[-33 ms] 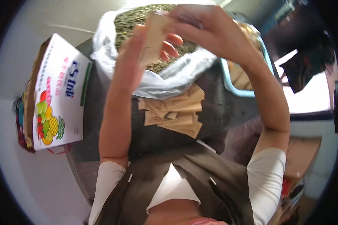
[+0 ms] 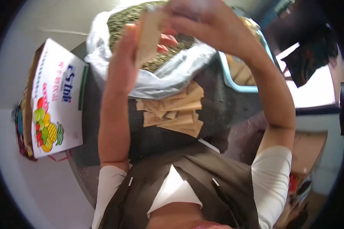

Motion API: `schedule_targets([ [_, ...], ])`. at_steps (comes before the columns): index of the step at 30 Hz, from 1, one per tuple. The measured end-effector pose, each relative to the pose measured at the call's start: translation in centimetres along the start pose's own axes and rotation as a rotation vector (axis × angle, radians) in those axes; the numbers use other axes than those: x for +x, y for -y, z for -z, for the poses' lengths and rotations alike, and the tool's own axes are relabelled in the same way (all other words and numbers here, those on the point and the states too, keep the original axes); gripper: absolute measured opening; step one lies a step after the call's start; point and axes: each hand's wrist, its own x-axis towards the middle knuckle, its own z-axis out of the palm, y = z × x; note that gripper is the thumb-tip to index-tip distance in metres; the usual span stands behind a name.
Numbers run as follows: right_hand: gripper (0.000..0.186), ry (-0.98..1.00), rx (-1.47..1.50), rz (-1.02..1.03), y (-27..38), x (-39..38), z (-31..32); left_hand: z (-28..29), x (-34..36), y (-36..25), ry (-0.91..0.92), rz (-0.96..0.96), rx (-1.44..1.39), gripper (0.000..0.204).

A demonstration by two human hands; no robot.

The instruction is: Scooping tea leaves into small paper bags and placing them into a tray.

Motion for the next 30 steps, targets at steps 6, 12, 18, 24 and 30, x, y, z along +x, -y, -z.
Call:
schedule_targets([
  [6,0.018,-0.055,-0.469,-0.529,3.7,-5.3,8.7,0.4,-1.2,-2.1,-0.138,-0.203,0.57,0.064],
  [12,0.014,-0.07,-0.274,-0.732,0.9,-16.5,9.3,0.5,-4.3,-2.7,-0.152,-0.234,0.619,0.057],
  [18,0.017,-0.133,-0.351,-0.936,-1.1,-21.0,6.2,-0.9,-5.6,-2.9,-0.134,-0.231,0.639,0.057],
  [24,0.021,0.041,-0.221,-0.889,-4.6,-21.8,4.3,-0.8,-8.1,-2.6,-0.203,-0.224,0.623,0.052],
  [30,0.03,-0.067,-0.233,-0.977,-2.1,-22.2,4.4,0.6,-11.8,-2.3,-0.279,-0.174,0.63,0.039],
])
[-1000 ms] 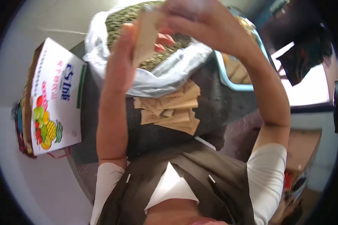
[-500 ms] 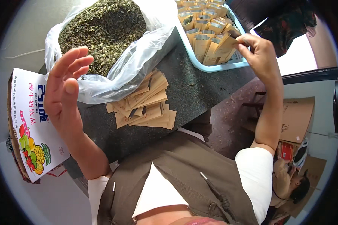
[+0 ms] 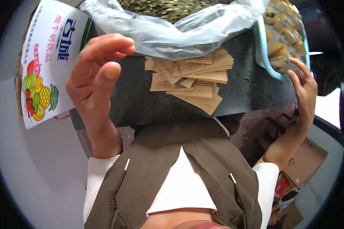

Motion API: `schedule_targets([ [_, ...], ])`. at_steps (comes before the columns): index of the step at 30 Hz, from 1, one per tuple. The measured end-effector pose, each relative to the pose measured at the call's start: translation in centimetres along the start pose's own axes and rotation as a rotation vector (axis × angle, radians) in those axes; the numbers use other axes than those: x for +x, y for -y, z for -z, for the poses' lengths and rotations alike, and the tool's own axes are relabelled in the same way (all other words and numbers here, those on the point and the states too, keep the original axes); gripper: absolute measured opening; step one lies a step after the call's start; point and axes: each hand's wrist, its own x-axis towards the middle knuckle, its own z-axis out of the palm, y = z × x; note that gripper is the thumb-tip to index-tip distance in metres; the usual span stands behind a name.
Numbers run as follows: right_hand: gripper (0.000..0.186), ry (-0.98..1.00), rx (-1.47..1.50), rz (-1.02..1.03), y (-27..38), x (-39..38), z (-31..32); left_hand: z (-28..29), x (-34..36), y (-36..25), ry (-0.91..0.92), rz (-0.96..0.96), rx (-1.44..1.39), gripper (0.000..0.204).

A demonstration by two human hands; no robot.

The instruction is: Scooping tea leaves into small paper bags and placing them into a tray.

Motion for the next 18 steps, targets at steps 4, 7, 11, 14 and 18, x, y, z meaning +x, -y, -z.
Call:
schedule_targets([
  [4,0.028,-0.165,0.275,0.136,0.5,-1.3,0.2,1.0,-3.0,0.9,-0.013,0.208,0.22,0.015],
  [7,0.034,-0.114,0.65,0.249,1.6,-1.8,-1.5,0.3,-3.4,1.8,0.173,0.126,0.404,0.013],
  [11,0.038,0.074,1.061,0.315,5.0,-1.6,-4.4,-1.7,-4.2,3.4,0.238,-0.047,0.551,0.016],
  [14,0.041,0.24,1.192,0.38,7.0,-0.6,-6.0,-2.4,-4.0,4.2,0.313,-0.139,0.678,0.017],
  [18,0.054,0.066,1.008,0.352,8.4,-1.1,-7.2,-2.5,-4.1,5.3,0.28,-0.18,0.751,0.017],
])
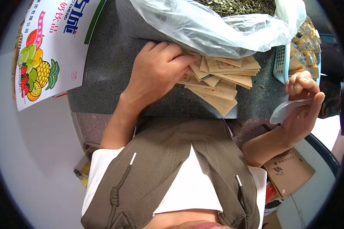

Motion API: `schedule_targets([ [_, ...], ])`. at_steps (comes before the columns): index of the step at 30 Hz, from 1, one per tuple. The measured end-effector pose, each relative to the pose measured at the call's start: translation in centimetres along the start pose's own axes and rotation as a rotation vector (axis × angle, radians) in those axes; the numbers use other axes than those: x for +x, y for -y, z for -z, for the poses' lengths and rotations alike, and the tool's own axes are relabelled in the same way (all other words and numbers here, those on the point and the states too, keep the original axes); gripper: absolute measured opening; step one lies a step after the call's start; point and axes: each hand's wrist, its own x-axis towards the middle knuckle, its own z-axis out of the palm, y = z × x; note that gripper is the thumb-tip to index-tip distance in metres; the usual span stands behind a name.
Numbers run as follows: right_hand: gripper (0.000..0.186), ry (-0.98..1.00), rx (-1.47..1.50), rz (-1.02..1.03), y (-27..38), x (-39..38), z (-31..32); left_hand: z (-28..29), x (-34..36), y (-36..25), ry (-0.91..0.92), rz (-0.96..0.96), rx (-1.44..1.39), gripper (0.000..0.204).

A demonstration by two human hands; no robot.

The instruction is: Scooping tea leaves into small paper bags and placing them into a tray.

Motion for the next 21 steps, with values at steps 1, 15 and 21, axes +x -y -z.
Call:
schedule_targets([
  [1,0.054,0.034,0.019,-0.042,0.0,-0.2,1.0,0.0,-0.1,0.1,0.045,-0.008,0.053,0.016],
  [15,0.026,0.115,0.412,-0.131,0.6,-0.7,-0.9,6.9,-1.0,-0.9,-0.2,0.144,-0.217,0.024],
  [21,0.03,0.163,0.148,-0.074,2.7,-0.4,-4.8,7.2,0.0,-2.4,-0.328,-0.014,-0.014,0.029],
])
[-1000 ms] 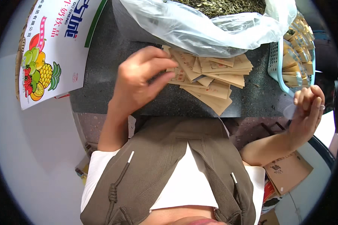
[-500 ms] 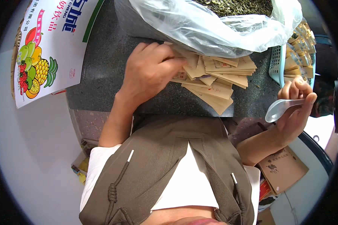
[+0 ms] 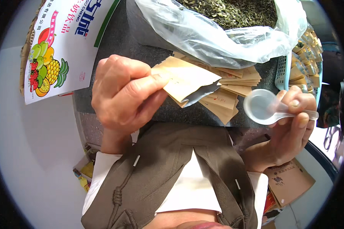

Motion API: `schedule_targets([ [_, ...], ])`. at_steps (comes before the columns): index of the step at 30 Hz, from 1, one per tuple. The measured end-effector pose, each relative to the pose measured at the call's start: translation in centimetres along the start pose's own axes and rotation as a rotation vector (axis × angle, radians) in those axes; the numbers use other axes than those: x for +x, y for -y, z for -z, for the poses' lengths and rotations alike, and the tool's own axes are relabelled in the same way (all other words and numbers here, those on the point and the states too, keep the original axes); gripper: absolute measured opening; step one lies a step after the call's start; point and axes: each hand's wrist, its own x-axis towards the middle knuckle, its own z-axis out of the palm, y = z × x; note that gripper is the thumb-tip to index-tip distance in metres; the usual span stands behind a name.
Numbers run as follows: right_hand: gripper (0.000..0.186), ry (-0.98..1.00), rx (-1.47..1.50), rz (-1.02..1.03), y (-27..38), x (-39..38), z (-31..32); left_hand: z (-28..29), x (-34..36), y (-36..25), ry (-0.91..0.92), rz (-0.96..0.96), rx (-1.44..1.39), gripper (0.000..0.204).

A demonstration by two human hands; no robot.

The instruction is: Scooping tea leaves into small paper bags and placing them into a tray.

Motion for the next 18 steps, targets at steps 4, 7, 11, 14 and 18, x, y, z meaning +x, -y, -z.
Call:
schedule_targets([
  [4,0.029,0.076,-0.136,-0.006,0.2,0.4,-0.4,-0.8,0.6,-0.1,-0.066,-0.11,0.085,0.03],
  [7,0.022,0.079,-0.103,-0.007,0.3,0.6,-0.7,-0.9,1.4,-0.7,-0.047,-0.181,0.101,0.031],
  [11,0.015,0.155,-0.073,-0.007,0.2,1.3,-0.9,-0.9,2.1,-1.2,0.025,-0.245,0.142,0.034],
  [14,0.03,0.072,-0.161,-0.045,0.5,1.3,-2.0,-1.3,2.5,-1.6,0.049,-0.224,0.122,0.032],
  [18,0.021,0.027,-0.247,-0.008,0.1,1.4,-3.4,-1.4,2.8,-2.4,0.129,-0.245,0.078,0.028],
])
